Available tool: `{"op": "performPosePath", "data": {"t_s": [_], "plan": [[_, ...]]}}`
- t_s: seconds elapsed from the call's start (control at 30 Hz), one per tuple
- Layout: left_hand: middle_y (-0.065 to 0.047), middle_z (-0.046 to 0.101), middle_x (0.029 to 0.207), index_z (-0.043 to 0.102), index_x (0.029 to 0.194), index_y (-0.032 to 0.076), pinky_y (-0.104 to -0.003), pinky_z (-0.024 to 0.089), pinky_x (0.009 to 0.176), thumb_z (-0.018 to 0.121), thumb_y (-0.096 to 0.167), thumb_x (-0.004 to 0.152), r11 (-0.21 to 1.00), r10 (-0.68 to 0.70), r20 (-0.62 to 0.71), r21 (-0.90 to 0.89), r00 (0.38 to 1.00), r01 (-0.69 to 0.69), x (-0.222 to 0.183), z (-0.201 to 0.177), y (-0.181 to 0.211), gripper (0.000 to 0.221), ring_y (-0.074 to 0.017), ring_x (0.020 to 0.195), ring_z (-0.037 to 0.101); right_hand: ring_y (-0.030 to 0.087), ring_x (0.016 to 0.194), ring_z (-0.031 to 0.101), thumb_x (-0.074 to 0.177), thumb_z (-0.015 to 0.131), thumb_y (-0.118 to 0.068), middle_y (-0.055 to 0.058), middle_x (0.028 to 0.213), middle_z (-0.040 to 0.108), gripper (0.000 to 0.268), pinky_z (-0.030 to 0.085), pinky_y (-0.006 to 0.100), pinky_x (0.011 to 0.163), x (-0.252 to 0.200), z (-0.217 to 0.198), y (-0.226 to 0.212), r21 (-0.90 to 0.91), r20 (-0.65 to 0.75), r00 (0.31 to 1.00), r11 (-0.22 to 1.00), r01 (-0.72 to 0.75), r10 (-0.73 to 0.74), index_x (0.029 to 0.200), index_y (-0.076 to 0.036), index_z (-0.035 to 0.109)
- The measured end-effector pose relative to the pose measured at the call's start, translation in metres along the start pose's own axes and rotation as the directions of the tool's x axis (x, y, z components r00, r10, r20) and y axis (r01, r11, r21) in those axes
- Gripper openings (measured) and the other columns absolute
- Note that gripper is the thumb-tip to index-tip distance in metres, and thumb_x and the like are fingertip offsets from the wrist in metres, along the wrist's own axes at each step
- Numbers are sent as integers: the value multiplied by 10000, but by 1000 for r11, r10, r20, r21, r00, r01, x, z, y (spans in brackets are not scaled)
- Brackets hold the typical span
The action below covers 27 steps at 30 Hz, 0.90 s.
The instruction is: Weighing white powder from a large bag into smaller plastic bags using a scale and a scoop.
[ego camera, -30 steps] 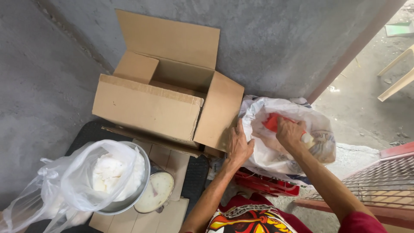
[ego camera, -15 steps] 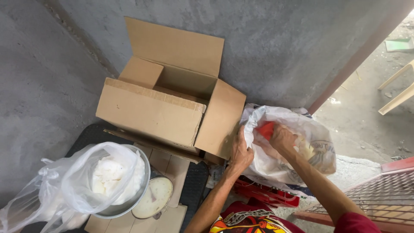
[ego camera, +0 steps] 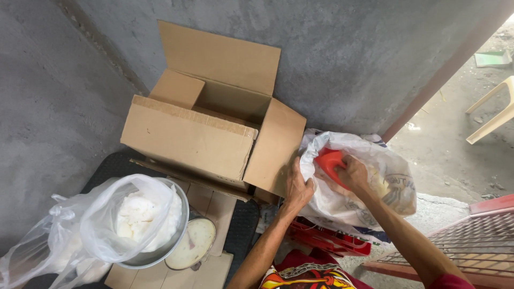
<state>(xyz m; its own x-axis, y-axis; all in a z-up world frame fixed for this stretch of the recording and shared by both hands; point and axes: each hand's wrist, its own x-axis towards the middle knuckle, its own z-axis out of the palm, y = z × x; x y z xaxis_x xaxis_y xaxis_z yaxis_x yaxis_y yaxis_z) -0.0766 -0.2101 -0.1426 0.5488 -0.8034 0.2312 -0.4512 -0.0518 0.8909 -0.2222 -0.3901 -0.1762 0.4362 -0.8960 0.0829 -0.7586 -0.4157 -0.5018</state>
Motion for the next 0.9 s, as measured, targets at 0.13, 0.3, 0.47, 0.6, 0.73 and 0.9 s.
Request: {"op": "performPosePath", "data": {"t_s": [0.13, 0.3, 0.47, 0.6, 0.73, 0.9], "plan": [[-320, 395, 1501, 290, 1505, -61, -505, 333, 1152, 738, 106, 826, 988, -153, 5, 10, 988, 153, 8, -12, 15, 831, -454, 1397, 397, 350, 924, 718, 798, 782, -335, 162, 988, 753, 341, 553, 453, 821, -23, -22, 15, -32, 19, 997, 996, 78, -78, 1028, -92, 718], [-261, 554, 1356, 433, 1429, -42, -466, 431, 1068, 691, 65, 792, 983, -171, -75, -74, 982, 166, 19, -11, 19, 695, -379, 1271, 536, 308, 820, 740, 853, 752, -401, 134, 944, 765, 348, 574, 438, 766, -58, -67, 7, -109, 92, 996, 994, 23, -13, 1028, -106, 691], [-180, 704, 1000, 569, 1365, 40, -403, 539, 806, 637, 128, 894, 956, -192, -71, -240, 979, 170, 25, -16, 54, 483, -266, 910, 688, 254, 733, 734, 893, 728, -414, 105, 902, 776, 328, 585, 415, 709, -85, -95, 6, -120, 45, 998, 992, 39, -33, 1042, -127, 673], [-153, 661, 1006, 548, 1347, 31, -379, 536, 781, 660, 55, 821, 951, -233, -115, -237, 966, 201, 22, -17, 38, 538, -237, 884, 645, 222, 691, 718, 911, 709, -418, 69, 892, 788, 273, 583, 395, 677, -97, -128, -18, -112, 87, 993, 991, -73, 83, 1028, -172, 694], [-138, 635, 1027, 501, 1359, 23, -381, 535, 790, 713, 39, 766, 945, -268, -137, -230, 954, 233, 19, -12, 23, 630, -236, 894, 631, 192, 722, 709, 880, 751, -350, 72, 883, 778, 243, 567, 382, 685, -101, -145, -21, 14, 49, 997, 998, -58, 58, 979, -132, 711], [-131, 656, 1131, 530, 1359, 47, -388, 540, 846, 691, 83, 857, 963, -205, -177, -211, 962, 167, 4, -2, 16, 528, -253, 977, 662, 168, 731, 608, 930, 816, -193, 119, 801, 699, 221, 509, 336, 702, -91, -146, 13, 278, -24, 994, 954, 112, -110, 957, -18, 683]]}}
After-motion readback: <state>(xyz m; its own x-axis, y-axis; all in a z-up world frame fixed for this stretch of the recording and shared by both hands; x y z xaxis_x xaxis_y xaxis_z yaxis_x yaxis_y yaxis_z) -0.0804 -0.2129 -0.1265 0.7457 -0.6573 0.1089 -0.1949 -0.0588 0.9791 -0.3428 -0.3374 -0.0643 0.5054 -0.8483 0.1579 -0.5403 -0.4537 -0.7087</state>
